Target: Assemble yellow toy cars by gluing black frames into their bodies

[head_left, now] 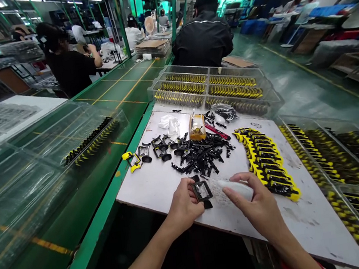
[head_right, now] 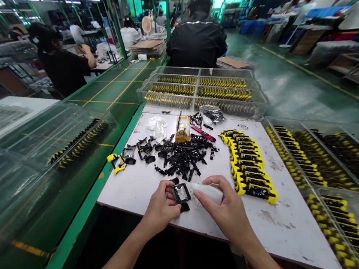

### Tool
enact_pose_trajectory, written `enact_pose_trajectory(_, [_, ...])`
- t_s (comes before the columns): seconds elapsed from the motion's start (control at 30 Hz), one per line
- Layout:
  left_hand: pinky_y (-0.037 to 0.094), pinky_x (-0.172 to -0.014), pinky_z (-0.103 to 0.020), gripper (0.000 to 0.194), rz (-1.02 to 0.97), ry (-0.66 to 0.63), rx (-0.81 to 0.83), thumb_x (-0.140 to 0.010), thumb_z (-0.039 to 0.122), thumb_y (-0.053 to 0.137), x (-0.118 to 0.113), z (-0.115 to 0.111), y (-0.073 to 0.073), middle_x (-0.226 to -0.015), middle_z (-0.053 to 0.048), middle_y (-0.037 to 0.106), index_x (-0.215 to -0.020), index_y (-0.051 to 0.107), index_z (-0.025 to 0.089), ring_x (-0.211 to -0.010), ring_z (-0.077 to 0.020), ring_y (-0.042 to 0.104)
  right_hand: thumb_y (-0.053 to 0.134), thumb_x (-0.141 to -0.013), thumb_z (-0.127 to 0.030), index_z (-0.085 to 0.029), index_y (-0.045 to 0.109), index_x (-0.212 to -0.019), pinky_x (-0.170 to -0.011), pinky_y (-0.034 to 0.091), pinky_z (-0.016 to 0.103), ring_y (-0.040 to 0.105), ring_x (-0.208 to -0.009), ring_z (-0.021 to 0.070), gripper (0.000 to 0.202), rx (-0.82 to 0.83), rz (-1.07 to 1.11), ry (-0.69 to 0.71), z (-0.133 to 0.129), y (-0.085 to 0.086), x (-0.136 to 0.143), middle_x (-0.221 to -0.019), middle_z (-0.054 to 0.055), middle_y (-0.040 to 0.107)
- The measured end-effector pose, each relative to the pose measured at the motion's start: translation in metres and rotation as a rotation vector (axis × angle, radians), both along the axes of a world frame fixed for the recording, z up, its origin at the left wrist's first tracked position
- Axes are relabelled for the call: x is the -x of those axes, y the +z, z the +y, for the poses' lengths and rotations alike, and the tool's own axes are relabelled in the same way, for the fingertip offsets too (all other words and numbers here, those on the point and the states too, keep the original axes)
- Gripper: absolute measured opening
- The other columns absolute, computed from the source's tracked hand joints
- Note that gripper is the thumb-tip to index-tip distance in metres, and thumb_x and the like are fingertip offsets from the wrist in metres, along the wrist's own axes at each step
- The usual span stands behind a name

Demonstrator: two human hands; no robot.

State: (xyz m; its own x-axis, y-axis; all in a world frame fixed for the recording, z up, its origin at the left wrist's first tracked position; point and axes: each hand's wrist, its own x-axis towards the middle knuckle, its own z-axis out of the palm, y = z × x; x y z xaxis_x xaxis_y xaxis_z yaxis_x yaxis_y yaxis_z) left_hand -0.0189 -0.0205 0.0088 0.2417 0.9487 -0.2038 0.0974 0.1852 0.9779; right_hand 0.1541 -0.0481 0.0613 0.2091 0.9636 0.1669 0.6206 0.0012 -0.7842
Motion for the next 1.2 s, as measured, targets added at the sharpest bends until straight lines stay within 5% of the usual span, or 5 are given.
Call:
enact_pose_trajectory(0.1, [0.045,-0.048,-0.015,0.054,0.006,-0.001,0.01,-0.055,0.002,0.066,0.0,0.0,-0.002,-0.072,0.006,0.05,-0.101,0.045,0.019,-0.054,-0.0052,0.051,0.06,-0.08,-0.044,-0.022,0.058,-0.087,-0.064,0.047,0.025,0.061,-0.074,0.0178,0.023,-0.154,-0.144,-0.024,-0.001,-0.003,0.004,-0.084,0.003,0.065])
enact_pose_trajectory(0.3, [0.047,-0.05,-0.016,0.053,-0.002,-0.018,-0.019,-0.056,0.002,0.064,0.001,0.0,-0.004,-0.074,0.005,0.053,-0.102,0.044,0.018,-0.057,-0.0068,0.054,0.053,-0.088,-0.037,-0.021,0.058,-0.091,-0.055,0.044,0.024,0.059,-0.056,0.0138,0.017,-0.217,-0.244,0.072,-0.002,-0.01,0.013,-0.081,0.003,0.066])
enact_pose_trajectory(0.63, [0.045,-0.047,-0.014,0.053,-0.003,-0.056,0.007,-0.056,0.001,0.064,0.005,0.001,0.003,-0.074,0.006,0.052,-0.101,0.044,0.019,-0.052,-0.0042,0.05,0.052,-0.089,-0.033,-0.021,0.055,-0.094,-0.047,0.041,0.024,0.048,-0.041,0.0086,0.013,-0.214,-0.246,0.12,0.001,-0.012,0.02,-0.084,0.002,0.067])
enact_pose_trajectory(1.2, [0.048,-0.05,-0.017,0.055,-0.016,-0.066,-0.041,-0.056,0.002,0.062,0.005,0.001,-0.006,-0.082,0.003,0.053,-0.105,0.044,0.018,-0.056,-0.0065,0.055,0.052,-0.09,-0.031,-0.02,0.055,-0.095,-0.057,0.046,0.024,0.061,-0.056,0.0124,0.013,-0.222,-0.274,0.147,0.003,-0.016,0.02,-0.085,0.003,0.067])
